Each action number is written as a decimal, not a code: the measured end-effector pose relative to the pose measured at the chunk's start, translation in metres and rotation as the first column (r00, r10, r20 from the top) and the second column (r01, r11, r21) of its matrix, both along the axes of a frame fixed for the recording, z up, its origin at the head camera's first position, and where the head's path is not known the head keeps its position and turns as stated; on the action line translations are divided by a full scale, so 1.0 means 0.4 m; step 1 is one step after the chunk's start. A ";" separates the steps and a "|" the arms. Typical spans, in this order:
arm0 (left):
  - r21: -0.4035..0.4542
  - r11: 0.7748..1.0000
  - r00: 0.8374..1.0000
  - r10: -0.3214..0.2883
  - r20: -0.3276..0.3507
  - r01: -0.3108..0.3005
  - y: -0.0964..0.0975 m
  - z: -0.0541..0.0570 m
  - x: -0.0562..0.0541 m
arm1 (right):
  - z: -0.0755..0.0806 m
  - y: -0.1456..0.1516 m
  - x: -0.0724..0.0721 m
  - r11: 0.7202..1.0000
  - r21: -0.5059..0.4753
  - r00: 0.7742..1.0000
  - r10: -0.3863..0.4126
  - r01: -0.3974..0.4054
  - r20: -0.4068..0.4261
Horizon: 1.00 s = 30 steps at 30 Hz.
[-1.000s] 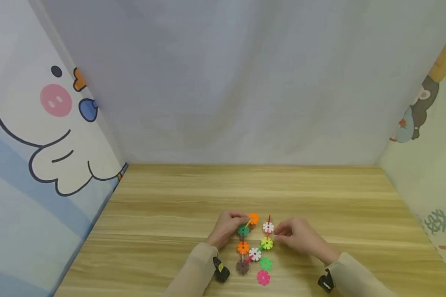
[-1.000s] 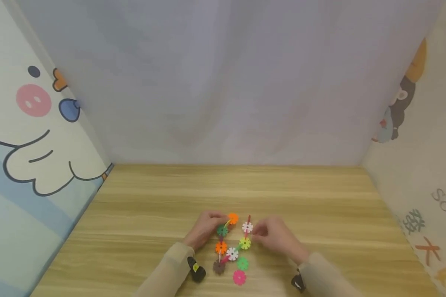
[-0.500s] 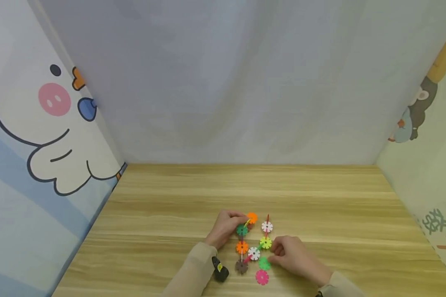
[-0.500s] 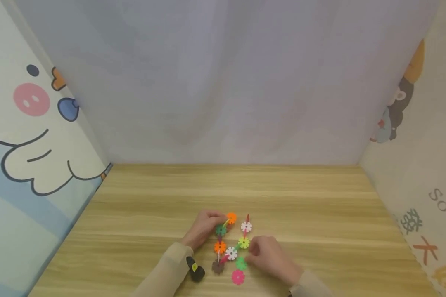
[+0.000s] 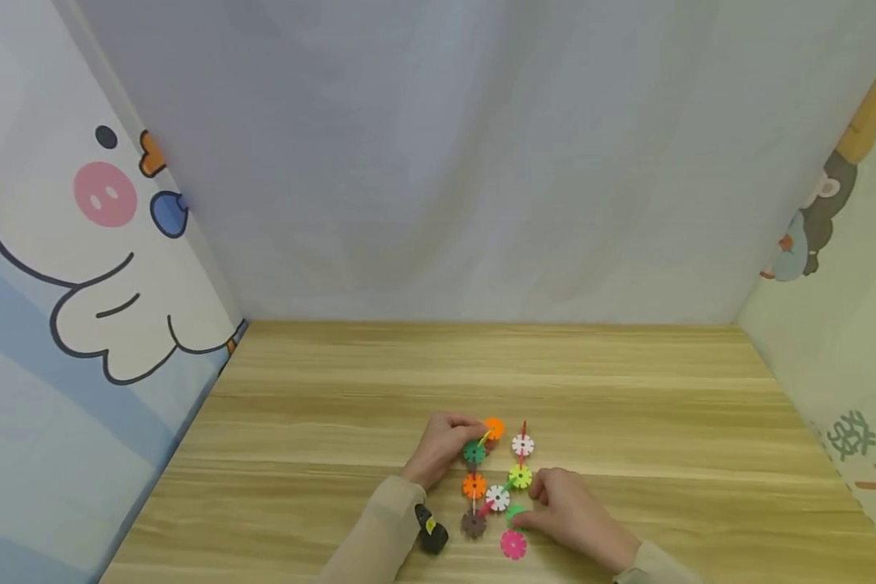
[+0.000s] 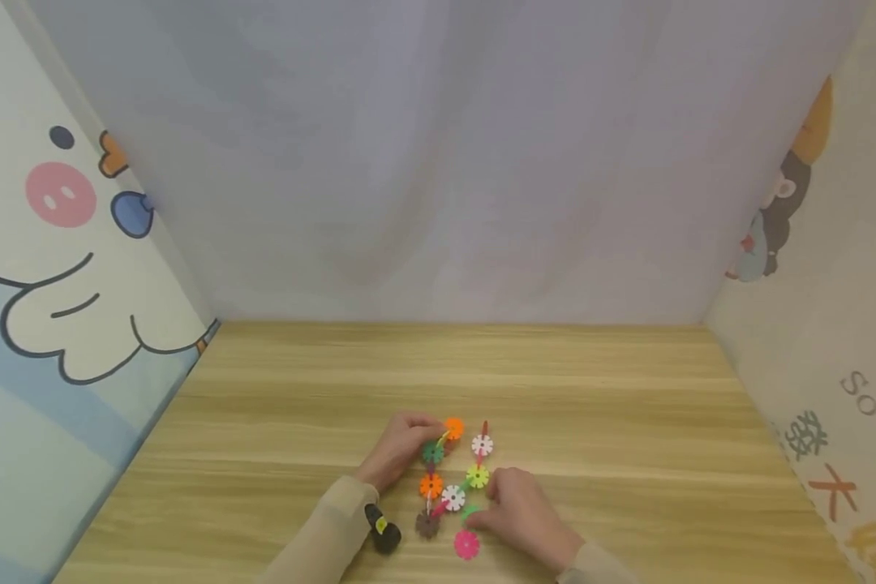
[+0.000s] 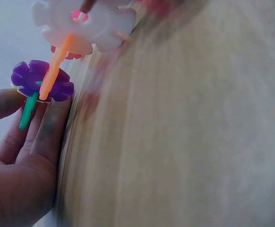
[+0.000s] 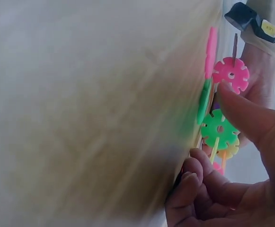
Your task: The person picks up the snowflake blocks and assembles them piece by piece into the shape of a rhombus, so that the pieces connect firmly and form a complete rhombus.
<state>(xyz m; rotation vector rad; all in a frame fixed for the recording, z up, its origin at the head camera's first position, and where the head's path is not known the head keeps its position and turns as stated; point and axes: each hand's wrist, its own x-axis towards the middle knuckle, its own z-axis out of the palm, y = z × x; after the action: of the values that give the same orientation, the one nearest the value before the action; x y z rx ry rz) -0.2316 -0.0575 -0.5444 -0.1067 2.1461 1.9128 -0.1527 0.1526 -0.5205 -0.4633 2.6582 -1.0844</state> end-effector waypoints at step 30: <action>0.026 1.000 1.000 -0.011 -0.010 0.011 -0.002 0.005 0.003 | 0.003 0.008 0.002 1.000 0.018 0.998 0.000 -0.001 0.055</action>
<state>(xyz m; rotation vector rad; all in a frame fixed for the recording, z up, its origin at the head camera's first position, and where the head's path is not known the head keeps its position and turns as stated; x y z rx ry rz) -0.2305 -0.0582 -0.5423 -0.0807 2.1225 1.9388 -0.1521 0.1560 -0.5192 -0.4249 2.6176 -1.0567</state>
